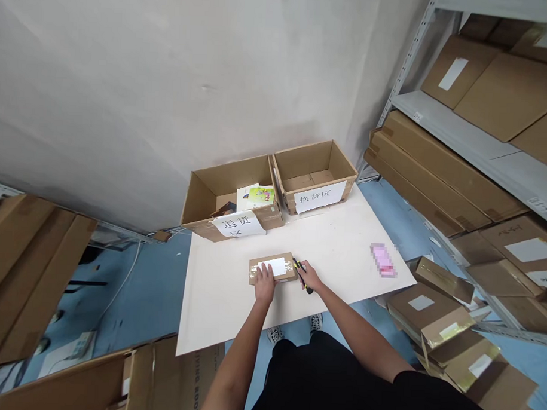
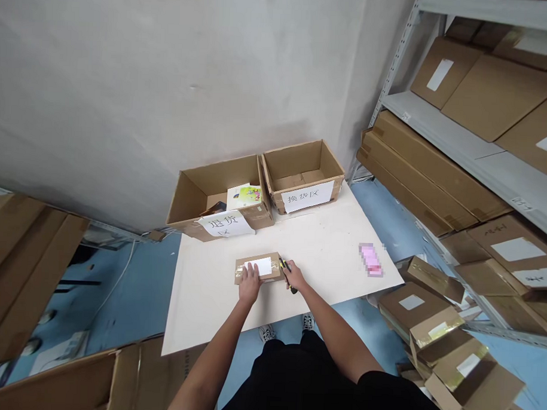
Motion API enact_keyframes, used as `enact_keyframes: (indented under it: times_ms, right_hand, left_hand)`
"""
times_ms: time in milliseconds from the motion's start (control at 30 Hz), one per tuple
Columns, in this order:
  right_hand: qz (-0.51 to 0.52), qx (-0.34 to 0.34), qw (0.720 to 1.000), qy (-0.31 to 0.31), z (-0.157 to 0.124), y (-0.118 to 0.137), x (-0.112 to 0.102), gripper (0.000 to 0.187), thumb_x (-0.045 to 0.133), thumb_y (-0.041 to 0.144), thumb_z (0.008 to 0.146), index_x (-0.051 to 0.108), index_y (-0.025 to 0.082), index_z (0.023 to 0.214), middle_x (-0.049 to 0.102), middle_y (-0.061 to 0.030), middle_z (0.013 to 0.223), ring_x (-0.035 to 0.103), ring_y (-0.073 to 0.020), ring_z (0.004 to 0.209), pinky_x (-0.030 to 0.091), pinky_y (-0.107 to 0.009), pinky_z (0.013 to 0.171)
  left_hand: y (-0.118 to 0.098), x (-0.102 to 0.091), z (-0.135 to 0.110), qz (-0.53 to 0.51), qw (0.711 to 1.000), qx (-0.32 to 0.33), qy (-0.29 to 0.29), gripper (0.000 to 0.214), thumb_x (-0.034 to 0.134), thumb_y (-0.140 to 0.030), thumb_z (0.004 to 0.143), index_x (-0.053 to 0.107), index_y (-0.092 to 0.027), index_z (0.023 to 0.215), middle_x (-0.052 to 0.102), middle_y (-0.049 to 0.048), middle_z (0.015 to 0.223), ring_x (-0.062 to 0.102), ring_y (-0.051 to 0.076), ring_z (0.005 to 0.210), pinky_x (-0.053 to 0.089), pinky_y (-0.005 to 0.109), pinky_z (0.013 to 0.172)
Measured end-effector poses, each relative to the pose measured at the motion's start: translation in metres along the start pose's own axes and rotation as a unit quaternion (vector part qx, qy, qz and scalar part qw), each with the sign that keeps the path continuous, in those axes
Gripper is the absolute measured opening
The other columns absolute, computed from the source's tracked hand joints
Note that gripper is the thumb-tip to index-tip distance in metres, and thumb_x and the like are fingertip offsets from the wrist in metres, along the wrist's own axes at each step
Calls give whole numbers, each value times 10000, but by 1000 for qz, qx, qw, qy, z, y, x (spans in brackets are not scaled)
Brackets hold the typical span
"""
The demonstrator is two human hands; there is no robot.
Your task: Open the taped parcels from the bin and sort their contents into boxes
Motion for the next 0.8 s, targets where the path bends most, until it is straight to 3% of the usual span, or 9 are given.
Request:
enact_keyframes:
  times_ms: [300,367,500,600,667,733,800]
  right_hand:
    - [-39,23,991,125,-34,-28,-11,319,642,507,924,469,273,1056,568,122,512,525,-126,361,440,-196,401]
    - [-57,32,996,59,-32,-38,-32,285,624,504,947,485,260,997,580,104,505,541,-132,367,435,-198,413]
    - [-110,69,978,-161,-27,-55,-94,301,505,512,1024,510,243,889,581,70,504,601,-147,427,460,-213,484]
    - [-165,86,963,-193,-16,-52,-125,311,476,472,1042,606,219,918,707,3,681,726,-179,660,538,-252,666]
    - [-190,96,954,-212,-9,-46,-150,289,522,441,1019,665,191,1042,775,-72,923,757,-229,926,554,-306,831]
    - [-203,102,943,-243,-7,-38,-172,373,555,418,996,650,150,1237,741,-161,1195,689,-285,1187,520,-368,979]
    - [-225,81,930,-278,-10,-26,-180,468,534,397,1000,592,133,1383,652,-206,1377,587,-307,1344,464,-393,1080]
  left_hand:
    - [-1,-8,1,17,999,4,32,685,570,-366,995,394,-159,1624,352,222,1690,327,426,1554,444,581,1159]
    - [-1,-11,-1,13,999,5,39,696,561,-410,999,388,-164,1627,352,215,1692,320,425,1555,439,575,1161]
    - [2,-25,-2,-7,999,10,45,742,475,-578,1009,379,-181,1629,393,220,1666,350,429,1528,463,580,1121]
    - [13,-37,9,-16,998,11,56,702,412,-540,1032,372,-176,1631,496,220,1585,448,399,1458,486,538,1092]
    - [18,-43,21,-18,997,32,69,702,470,-511,1011,373,-201,1633,465,197,1619,415,389,1488,462,512,1117]
    - [20,-44,31,-27,993,71,87,751,558,-518,967,356,-258,1642,375,139,1695,300,374,1566,396,495,1178]
    - [21,-41,38,-44,988,100,106,800,604,-523,939,318,-306,1654,343,87,1720,238,339,1600,324,471,1227]
Point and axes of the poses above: each hand's wrist, its own z-axis towards the middle knuckle, its own x-axis out of the palm, y = z × x, the point moved 10 cm from there along z, towards the middle knuckle
